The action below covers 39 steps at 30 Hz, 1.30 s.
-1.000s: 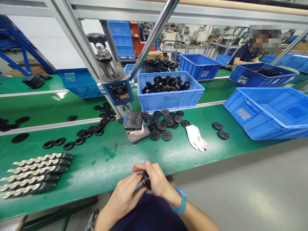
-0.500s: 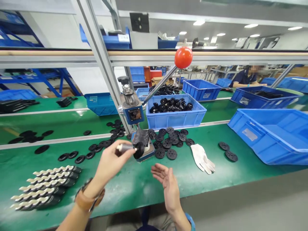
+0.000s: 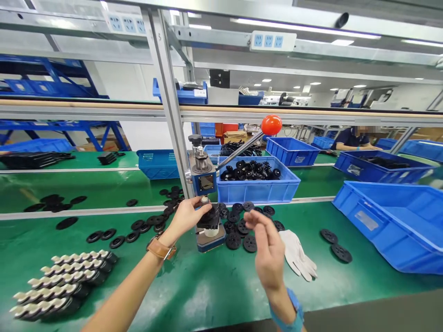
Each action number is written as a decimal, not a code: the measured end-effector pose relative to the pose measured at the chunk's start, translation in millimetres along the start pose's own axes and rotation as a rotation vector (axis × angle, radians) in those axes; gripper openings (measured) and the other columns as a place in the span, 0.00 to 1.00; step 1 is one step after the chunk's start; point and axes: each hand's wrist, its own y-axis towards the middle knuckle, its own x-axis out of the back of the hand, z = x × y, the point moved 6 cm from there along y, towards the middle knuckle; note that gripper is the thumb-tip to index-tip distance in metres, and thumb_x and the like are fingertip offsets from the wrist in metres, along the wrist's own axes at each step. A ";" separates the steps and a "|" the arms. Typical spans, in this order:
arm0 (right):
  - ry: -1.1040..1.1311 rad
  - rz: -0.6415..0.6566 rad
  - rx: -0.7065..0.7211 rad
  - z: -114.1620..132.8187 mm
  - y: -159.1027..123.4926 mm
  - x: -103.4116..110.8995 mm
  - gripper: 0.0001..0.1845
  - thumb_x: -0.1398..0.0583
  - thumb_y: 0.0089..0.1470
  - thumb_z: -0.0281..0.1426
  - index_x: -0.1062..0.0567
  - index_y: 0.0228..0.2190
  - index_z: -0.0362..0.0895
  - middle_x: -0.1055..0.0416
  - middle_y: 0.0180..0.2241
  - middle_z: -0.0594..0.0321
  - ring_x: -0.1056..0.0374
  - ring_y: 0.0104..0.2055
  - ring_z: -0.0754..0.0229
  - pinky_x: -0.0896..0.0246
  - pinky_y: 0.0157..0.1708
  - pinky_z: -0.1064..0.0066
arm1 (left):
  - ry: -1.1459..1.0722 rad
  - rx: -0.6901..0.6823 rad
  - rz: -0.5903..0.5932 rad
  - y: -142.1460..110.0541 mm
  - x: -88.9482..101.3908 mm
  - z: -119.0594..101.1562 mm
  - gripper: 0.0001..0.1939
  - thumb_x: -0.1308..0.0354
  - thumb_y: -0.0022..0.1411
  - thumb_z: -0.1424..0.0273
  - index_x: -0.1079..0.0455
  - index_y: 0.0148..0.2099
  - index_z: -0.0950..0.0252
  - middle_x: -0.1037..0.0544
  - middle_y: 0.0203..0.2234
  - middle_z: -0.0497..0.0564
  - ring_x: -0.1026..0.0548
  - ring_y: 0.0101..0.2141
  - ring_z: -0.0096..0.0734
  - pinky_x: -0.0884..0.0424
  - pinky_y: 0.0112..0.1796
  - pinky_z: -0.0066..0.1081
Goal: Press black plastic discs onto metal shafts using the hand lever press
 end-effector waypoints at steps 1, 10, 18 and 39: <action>-0.004 -0.031 0.094 20.4 16.0 -2.6 0.17 0.40 0.69 0.40 0.20 0.52 0.47 0.20 0.48 0.54 0.23 0.50 0.51 0.26 0.51 0.54 | -0.016 0.003 0.005 -0.5 -0.9 0.4 0.13 0.38 0.59 0.61 0.20 0.36 0.65 0.15 0.30 0.52 0.21 0.32 0.40 0.31 0.33 0.32; 0.326 0.038 0.324 151.0 170.3 -61.7 0.15 0.45 0.69 0.36 0.20 0.43 0.44 0.20 0.41 0.59 0.23 0.44 0.60 0.31 0.39 0.66 | -0.101 0.037 -0.002 -5.8 -4.2 0.8 0.15 0.39 0.60 0.59 0.21 0.34 0.66 0.16 0.27 0.50 0.23 0.29 0.37 0.32 0.30 0.30; 0.497 0.206 0.243 132.5 147.9 -65.6 0.22 0.49 0.63 0.36 0.32 0.19 0.46 0.50 0.10 0.75 0.50 0.13 0.70 0.47 0.21 0.68 | -0.137 0.044 0.009 -6.8 -5.9 4.4 0.14 0.39 0.60 0.60 0.19 0.37 0.66 0.15 0.31 0.52 0.21 0.31 0.39 0.30 0.33 0.31; 0.563 0.115 0.261 67.5 68.7 -26.9 0.21 0.45 0.56 0.39 0.42 0.16 0.46 0.61 0.13 0.73 0.58 0.18 0.64 0.45 0.34 0.61 | -0.183 0.079 0.023 -8.3 -10.2 12.9 0.14 0.39 0.60 0.62 0.18 0.42 0.65 0.13 0.37 0.52 0.17 0.39 0.44 0.24 0.39 0.35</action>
